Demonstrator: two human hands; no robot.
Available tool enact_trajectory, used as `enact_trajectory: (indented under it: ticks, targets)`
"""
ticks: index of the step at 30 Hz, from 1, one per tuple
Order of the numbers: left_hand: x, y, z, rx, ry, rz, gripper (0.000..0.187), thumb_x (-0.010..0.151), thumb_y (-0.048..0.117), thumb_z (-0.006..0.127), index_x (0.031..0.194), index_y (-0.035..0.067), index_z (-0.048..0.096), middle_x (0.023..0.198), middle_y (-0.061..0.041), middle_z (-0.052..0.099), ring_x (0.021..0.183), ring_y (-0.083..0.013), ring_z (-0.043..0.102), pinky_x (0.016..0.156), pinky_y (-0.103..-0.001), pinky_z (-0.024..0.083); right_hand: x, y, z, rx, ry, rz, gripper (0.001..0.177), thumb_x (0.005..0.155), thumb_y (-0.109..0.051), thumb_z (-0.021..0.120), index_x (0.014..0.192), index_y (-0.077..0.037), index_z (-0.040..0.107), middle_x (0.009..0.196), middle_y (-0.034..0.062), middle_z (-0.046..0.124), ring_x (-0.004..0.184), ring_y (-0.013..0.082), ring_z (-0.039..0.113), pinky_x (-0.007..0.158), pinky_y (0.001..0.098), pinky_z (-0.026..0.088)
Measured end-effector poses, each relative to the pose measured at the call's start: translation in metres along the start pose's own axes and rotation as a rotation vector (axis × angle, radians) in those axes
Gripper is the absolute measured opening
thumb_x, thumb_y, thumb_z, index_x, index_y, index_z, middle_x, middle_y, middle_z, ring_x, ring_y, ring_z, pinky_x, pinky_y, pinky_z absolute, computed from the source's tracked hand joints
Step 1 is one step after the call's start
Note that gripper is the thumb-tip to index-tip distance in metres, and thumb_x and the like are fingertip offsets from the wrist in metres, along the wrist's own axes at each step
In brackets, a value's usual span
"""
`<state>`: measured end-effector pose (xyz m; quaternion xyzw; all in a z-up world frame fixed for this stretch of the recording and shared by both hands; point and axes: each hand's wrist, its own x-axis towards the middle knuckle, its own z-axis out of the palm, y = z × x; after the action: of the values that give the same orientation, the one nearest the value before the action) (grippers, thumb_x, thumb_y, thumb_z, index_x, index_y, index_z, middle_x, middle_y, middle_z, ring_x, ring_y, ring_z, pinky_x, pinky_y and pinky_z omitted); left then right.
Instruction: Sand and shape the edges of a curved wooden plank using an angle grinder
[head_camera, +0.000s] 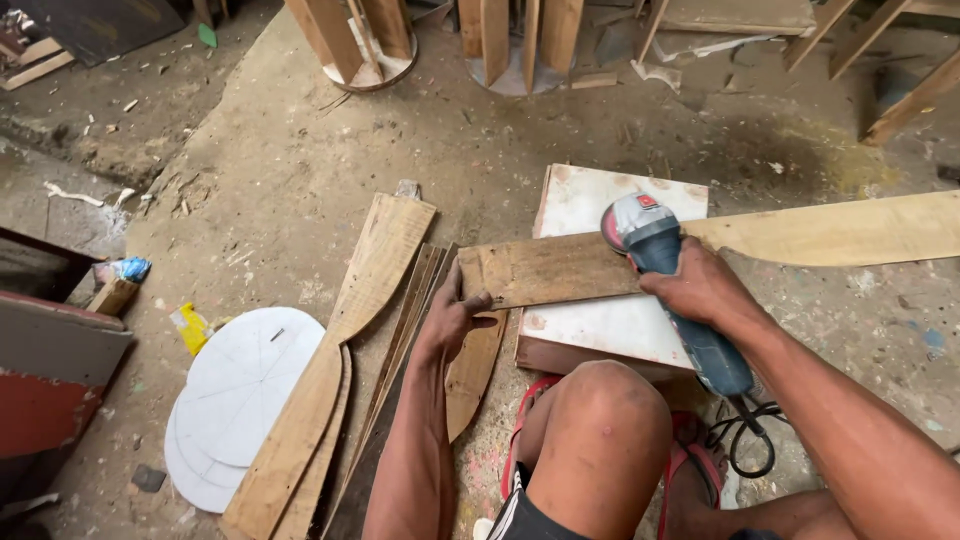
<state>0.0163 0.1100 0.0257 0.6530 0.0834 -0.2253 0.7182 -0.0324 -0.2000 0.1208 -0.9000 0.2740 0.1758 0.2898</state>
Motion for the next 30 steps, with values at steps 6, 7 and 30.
enact_trajectory:
  ticks: [6,7,30]
  targets:
    - [0.022,-0.051,-0.012,-0.437,-0.062,0.021,0.078,0.096,-0.005,0.056,0.164,0.018,0.027,0.162,-0.013,0.037,0.101,-0.0287,0.061,0.091,-0.053,0.060,-0.019,-0.049,0.021,-0.098,-0.083,-0.091,0.079,0.073,-0.049,0.075,0.128,0.004,0.056,0.126,0.0351,0.065,0.126,0.0485,0.060,0.102,0.0571,0.050]
    - [0.029,-0.060,-0.011,-0.491,-0.050,0.036,0.074,0.096,-0.002,0.058,0.162,0.017,0.032,0.155,-0.013,0.045,0.102,-0.0288,0.064,0.088,-0.049,0.062,-0.023,-0.057,0.023,-0.094,-0.097,-0.110,0.077,0.074,-0.046,0.075,0.129,0.004,0.055,0.125,0.0356,0.064,0.125,0.0492,0.060,0.102,0.0574,0.049]
    - [0.048,-0.119,0.010,-0.726,0.039,0.129,0.035,0.103,0.026,0.063,0.132,0.006,0.063,0.110,-0.019,0.076,0.099,-0.0304,0.076,0.092,-0.052,0.061,-0.010,-0.125,0.080,-0.162,-0.231,-0.326,0.083,0.073,-0.055,0.073,0.131,0.001,0.051,0.123,0.0370,0.064,0.121,0.0507,0.062,0.100,0.0574,0.050]
